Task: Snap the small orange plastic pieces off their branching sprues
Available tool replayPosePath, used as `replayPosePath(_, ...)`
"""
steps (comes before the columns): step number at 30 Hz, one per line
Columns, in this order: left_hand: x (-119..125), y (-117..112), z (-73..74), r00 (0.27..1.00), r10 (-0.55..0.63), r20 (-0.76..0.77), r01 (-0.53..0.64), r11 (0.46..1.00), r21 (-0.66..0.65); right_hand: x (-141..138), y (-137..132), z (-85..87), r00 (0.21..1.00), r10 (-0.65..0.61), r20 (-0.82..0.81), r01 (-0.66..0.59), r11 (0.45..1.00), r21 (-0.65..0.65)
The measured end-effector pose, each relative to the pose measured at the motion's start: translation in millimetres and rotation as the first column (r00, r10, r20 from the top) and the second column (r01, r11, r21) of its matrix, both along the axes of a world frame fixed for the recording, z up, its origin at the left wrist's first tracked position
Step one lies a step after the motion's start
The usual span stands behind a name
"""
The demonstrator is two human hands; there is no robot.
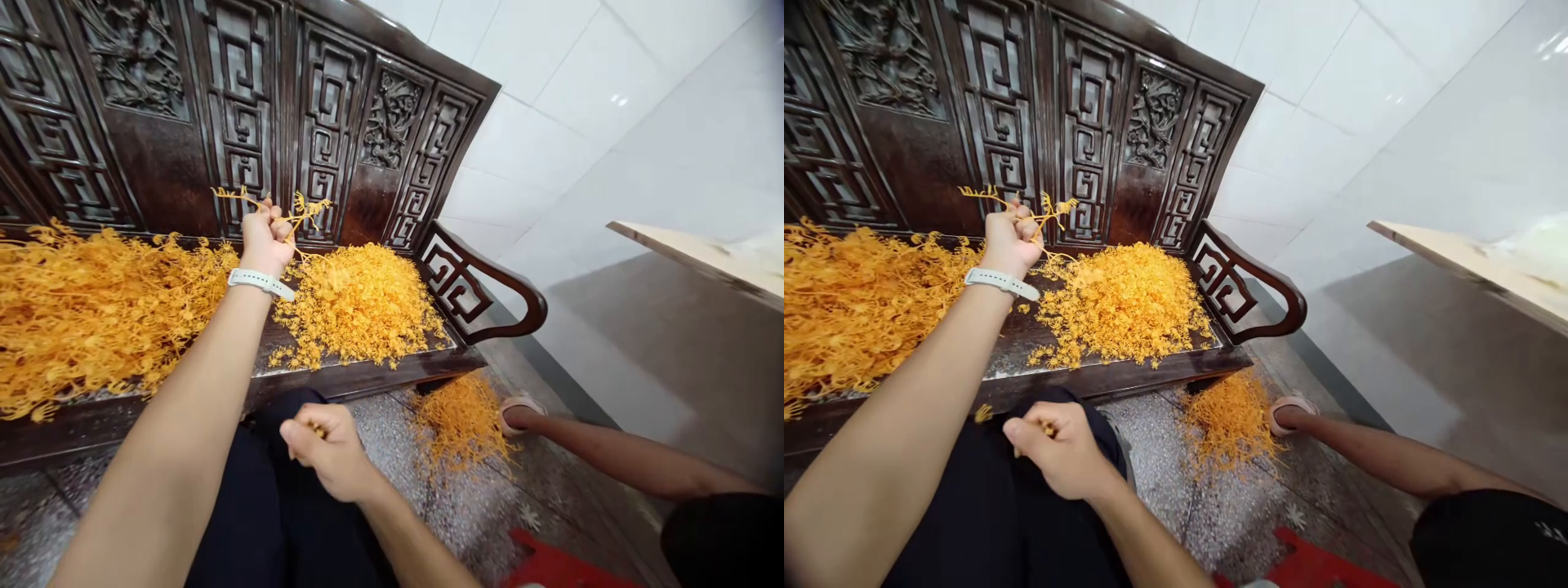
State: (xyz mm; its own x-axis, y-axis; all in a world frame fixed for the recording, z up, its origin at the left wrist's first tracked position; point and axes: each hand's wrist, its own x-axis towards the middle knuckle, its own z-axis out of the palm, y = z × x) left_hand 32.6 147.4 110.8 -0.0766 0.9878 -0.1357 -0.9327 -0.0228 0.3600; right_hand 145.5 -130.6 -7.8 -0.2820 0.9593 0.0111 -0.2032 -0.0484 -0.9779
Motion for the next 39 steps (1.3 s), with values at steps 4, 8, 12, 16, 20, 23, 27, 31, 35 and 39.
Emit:
replayPosePath(4,-15,-6,-4.2,0.996,-0.071,0.048,0.071,0.997,-0.006,74,50,9.4,0.916,-0.352,0.191,0.305,0.922,0.237)
replayPosePath(8,-2,-17,-2.0,0.969,-0.23,-0.095,0.234,0.971,0.038,138,135,38.5,0.546,-0.65,0.529,0.382,0.755,0.533)
replayPosePath(12,32,-28,1.1,0.893,-0.331,-0.305,0.37,0.925,0.081,126,173,64.4,0.74,-0.571,0.355,0.379,0.79,0.482)
replayPosePath(16,62,-31,-6.8,0.8,-0.306,-0.515,0.384,0.922,0.049,88,185,71.7,0.912,-0.407,0.055,0.375,0.88,0.291)
replayPosePath(20,65,-23,-23.4,0.801,-0.149,-0.58,0.207,0.978,0.035,73,165,59.6,0.751,-0.66,-0.023,0.597,0.664,0.45)
replayPosePath(23,64,-21,-33.9,0.759,-0.086,-0.645,0.103,0.995,-0.011,56,122,45.6,0.757,-0.65,0.067,0.513,0.655,0.555)
replayPosePath(27,78,-35,-35.3,0.646,-0.094,-0.758,0.108,0.994,-0.031,32,75,36.6,0.814,-0.551,0.182,0.372,0.736,0.565)
replayPosePath(31,94,-46,-31.3,0.589,-0.073,-0.805,0.163,0.986,0.029,35,45,37.0,0.743,-0.649,0.164,0.454,0.668,0.59)
replayPosePath(35,88,-34,-38.2,0.683,0.031,-0.729,-0.023,1.0,0.021,19,-7,27.8,0.883,-0.435,0.177,0.156,0.628,0.763)
replayPosePath(39,69,-23,-51.6,0.799,0.0,-0.601,-0.022,0.999,-0.03,7,-39,27.1,0.959,-0.17,0.225,-0.074,0.618,0.783)
